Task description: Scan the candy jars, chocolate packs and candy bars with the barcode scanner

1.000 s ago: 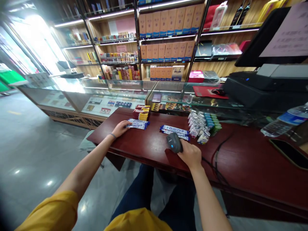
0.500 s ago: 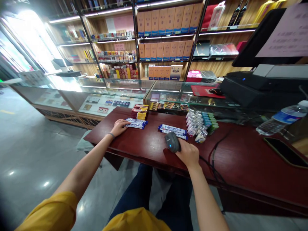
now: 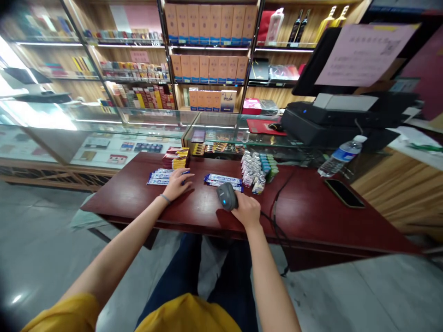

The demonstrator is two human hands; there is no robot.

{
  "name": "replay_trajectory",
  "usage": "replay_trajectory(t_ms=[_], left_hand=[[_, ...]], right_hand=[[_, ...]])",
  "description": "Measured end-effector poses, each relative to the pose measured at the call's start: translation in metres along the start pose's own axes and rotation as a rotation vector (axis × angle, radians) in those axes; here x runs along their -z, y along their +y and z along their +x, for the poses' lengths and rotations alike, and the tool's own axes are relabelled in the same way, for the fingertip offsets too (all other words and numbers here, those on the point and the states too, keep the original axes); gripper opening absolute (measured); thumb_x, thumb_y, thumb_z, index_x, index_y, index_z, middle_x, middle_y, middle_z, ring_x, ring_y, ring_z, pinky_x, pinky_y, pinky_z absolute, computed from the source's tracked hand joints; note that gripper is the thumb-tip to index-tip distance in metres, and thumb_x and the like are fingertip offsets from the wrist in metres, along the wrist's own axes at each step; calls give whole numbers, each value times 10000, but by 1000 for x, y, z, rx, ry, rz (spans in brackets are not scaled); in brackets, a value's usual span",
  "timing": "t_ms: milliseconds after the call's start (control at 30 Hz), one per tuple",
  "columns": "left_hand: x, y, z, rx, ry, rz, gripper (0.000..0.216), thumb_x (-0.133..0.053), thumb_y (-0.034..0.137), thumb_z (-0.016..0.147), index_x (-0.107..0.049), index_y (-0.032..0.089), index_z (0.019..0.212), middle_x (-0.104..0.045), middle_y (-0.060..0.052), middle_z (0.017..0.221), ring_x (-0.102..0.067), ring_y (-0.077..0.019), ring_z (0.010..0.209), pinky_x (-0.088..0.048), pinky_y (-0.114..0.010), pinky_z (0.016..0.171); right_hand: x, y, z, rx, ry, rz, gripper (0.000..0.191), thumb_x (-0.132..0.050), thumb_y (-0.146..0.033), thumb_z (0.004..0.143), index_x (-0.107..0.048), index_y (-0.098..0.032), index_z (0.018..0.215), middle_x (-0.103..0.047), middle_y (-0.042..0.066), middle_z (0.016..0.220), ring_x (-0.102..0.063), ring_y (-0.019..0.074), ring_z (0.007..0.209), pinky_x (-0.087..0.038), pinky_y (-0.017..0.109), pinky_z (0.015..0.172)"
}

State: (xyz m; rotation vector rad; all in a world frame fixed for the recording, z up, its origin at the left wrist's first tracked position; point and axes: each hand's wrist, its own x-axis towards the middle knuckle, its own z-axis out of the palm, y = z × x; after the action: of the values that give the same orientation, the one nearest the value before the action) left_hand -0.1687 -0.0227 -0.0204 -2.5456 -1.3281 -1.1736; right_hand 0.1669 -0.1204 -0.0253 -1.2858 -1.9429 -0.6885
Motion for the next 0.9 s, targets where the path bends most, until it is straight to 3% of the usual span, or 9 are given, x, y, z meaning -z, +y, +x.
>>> replay_trajectory(t_ms=[167,300,433,633,900], left_hand=[[-57,46,32,-44,-40,-138,335,-608,258,919,-672,249,1247,-613,-99,1323,-550,-256,1244,-451,-469,1091],[-81,59,45,-24,-75,-153,382,-587,224,923,-647,232,1300,-605,-119,1357,-544,-271,1266,-447,-474,1094],[-86,56,45,4,-137,-104,415,-613,227,905,-637,252,1319,-611,-100,1380,-504,-306,1323,-405,-512,1114],[-84,49,44,53,-190,-83,334,-639,268,891,-693,238,1219,-684,-99,1218,-582,-295,1168,-435,-474,1034],[-80,48,45,65,-146,-132,223,-637,270,907,-746,217,1094,-726,-86,1079,-618,-268,1061,-461,-440,975]], right_hand=[[3,-1,1,-18,-4,4,301,-581,-334,843,-672,-138,1053,-741,58,773,-666,187,675,-415,289,668],[5,-2,1,-36,-27,32,331,-579,-341,845,-665,-129,1084,-752,76,830,-675,193,694,-421,296,671],[6,-3,1,-63,-57,59,329,-568,-304,845,-660,-132,1109,-759,83,865,-691,196,742,-430,291,688],[6,-4,1,-62,-39,67,335,-569,-326,859,-665,-118,1103,-761,84,843,-690,195,724,-421,295,680],[4,-3,0,-69,-52,57,345,-569,-343,857,-661,-124,1107,-755,74,827,-681,193,710,-419,295,683]])
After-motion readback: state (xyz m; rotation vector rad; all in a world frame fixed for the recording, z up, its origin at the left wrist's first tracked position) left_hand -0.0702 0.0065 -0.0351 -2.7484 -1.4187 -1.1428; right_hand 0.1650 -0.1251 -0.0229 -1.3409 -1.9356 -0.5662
